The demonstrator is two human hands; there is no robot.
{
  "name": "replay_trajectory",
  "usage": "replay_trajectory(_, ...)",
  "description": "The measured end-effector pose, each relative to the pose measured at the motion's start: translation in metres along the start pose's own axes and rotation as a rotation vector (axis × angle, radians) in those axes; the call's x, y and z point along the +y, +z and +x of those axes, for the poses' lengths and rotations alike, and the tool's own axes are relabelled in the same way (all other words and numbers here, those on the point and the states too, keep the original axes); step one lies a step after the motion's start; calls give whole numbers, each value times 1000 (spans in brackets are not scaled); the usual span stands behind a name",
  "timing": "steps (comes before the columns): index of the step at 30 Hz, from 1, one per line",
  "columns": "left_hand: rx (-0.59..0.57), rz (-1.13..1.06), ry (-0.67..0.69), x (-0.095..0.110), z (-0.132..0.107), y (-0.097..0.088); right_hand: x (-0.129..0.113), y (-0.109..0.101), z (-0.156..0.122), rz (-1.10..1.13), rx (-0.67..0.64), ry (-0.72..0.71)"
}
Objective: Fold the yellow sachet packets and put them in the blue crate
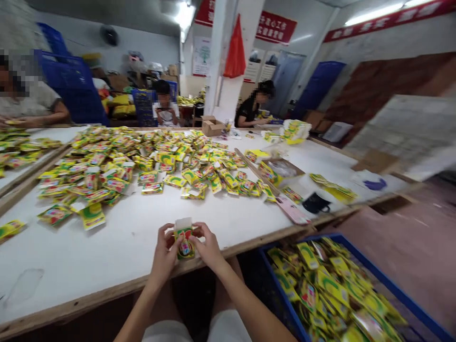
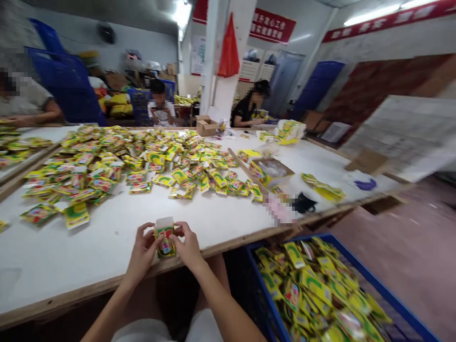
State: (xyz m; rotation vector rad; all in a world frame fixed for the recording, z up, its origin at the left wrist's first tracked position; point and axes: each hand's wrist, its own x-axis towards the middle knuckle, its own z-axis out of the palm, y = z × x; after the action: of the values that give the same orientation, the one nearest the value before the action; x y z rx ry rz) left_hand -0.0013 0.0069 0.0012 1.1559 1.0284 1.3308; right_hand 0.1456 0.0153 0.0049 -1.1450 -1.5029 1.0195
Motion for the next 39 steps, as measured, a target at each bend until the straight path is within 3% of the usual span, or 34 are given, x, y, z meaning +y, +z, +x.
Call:
replay_trajectory(7,-109,122,-67,1,3,-5,-9,-15,3,-95,-45,-16)
replay_trajectory(11,-62,214,16,5,4,-4,-18,-12,14,-132,-14,-49)
replay_trajectory(15,54,140,86,7,2,0,-21,-7,15,-43,59,-75)
replay_trajectory(22,0,302,91,16,-8,1,-22,-9,-4,-117,30,-229)
replay_trajectory(32,110,289,71,20,1,7,-31,-9,9,-175,57,-94)
replay_trajectory(39,28,319,94,15,-7,0,-21,-9,0,-82,-6,-140)
